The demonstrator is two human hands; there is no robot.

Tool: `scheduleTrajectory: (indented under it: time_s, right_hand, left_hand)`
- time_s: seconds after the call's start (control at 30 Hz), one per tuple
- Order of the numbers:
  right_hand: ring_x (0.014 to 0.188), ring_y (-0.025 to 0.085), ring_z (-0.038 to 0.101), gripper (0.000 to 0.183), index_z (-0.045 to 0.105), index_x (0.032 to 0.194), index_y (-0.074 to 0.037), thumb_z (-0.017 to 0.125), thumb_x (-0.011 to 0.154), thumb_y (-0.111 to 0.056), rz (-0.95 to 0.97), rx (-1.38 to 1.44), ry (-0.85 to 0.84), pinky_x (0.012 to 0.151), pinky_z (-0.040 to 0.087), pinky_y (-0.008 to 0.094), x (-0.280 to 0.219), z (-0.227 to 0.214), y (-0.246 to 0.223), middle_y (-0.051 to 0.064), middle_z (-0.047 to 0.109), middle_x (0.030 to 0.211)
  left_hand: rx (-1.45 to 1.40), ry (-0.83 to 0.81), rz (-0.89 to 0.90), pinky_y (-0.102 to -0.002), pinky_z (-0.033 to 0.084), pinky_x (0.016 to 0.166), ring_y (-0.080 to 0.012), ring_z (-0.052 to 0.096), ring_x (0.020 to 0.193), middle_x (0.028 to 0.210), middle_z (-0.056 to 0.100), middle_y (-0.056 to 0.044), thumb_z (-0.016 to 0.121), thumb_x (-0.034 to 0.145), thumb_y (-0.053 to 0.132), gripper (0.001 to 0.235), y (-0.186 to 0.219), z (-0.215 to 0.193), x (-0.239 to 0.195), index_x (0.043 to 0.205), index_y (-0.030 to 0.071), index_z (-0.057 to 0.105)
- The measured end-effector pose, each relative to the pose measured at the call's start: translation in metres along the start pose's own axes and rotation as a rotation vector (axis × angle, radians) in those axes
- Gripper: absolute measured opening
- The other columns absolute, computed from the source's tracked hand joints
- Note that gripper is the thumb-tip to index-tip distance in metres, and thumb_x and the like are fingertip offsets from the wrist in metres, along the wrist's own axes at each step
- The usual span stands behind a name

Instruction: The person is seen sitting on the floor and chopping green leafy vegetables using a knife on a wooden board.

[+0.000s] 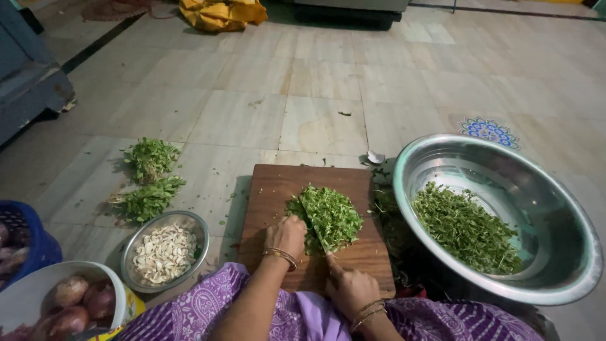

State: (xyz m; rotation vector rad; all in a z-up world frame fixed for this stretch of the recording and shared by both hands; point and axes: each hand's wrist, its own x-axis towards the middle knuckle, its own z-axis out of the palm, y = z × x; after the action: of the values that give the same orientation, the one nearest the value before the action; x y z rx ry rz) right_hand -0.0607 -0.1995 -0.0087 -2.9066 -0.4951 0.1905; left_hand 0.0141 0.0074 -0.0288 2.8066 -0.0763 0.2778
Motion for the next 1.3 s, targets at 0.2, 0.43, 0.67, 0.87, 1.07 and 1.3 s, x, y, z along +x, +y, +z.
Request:
scheduleTrajectory:
  time_s: [0.2,0.43,0.67,0.87,1.07,1.3]
  right_hand:
    - [0.073,0.037,0.072,0.064,0.045,0.15,-0.037,0.064,0.089,-0.042,0.064,0.026,-0.031,0.072,0.059,0.052,-0.002,-0.014,-0.01,0.015,0.073,0.079]
    - [0.064,0.036,0.073,0.071,0.054,0.15,-0.037,0.069,0.081,-0.041,0.062,0.313,0.194,0.065,0.06,0.05,-0.008,-0.02,-0.003,0.014,0.074,0.071]
    - [0.07,0.038,0.073,0.066,0.053,0.147,-0.038,0.069,0.084,-0.045,0.015,0.173,0.039,0.071,0.06,0.051,-0.007,-0.018,-0.011,0.017,0.074,0.075]
    - [0.073,0.039,0.072,0.069,0.046,0.152,-0.039,0.065,0.086,-0.047,0.001,0.07,-0.036,0.072,0.059,0.051,-0.001,-0.002,-0.008,0.017,0.073,0.078]
    - [0.075,0.038,0.072,0.067,0.041,0.152,-0.037,0.063,0.089,-0.042,-0.003,0.047,-0.046,0.072,0.058,0.053,0.003,0.005,-0.009,0.014,0.073,0.08]
    - [0.07,0.035,0.073,0.066,0.053,0.149,-0.043,0.069,0.085,-0.047,0.084,0.189,0.007,0.069,0.06,0.049,-0.005,-0.002,-0.005,0.015,0.073,0.076]
  left_hand:
    - [-0.15,0.02,-0.048,-0.046,0.056,0.083,-0.0305,0.069,0.097,0.103,0.072,-0.006,0.072,0.087,0.022,0.008,0.013,-0.052,-0.002,0.09,0.016,0.077]
    - [-0.248,0.155,-0.118,-0.044,0.056,0.088,-0.0326,0.069,0.097,0.099,0.072,-0.014,0.078,0.077,0.012,0.014,-0.026,0.051,0.014,0.091,0.012,0.079]
    - [-0.353,0.1,-0.16,-0.047,0.054,0.089,-0.0383,0.065,0.103,0.106,0.069,-0.019,0.082,0.072,0.012,0.042,-0.01,0.007,0.002,0.112,0.007,0.07]
    - [-0.089,-0.097,-0.216,-0.047,0.057,0.088,-0.0359,0.068,0.104,0.11,0.067,-0.016,0.076,0.082,0.013,0.014,-0.003,0.006,0.002,0.095,0.008,0.074]
    - [-0.101,-0.095,-0.132,-0.045,0.058,0.085,-0.0326,0.07,0.1,0.106,0.069,-0.014,0.076,0.082,0.011,0.006,0.004,-0.006,0.005,0.088,0.009,0.078]
    - [-0.332,0.121,-0.187,-0.046,0.057,0.085,-0.0358,0.069,0.094,0.099,0.072,-0.016,0.081,0.079,0.013,0.014,-0.004,-0.001,0.01,0.092,0.01,0.08]
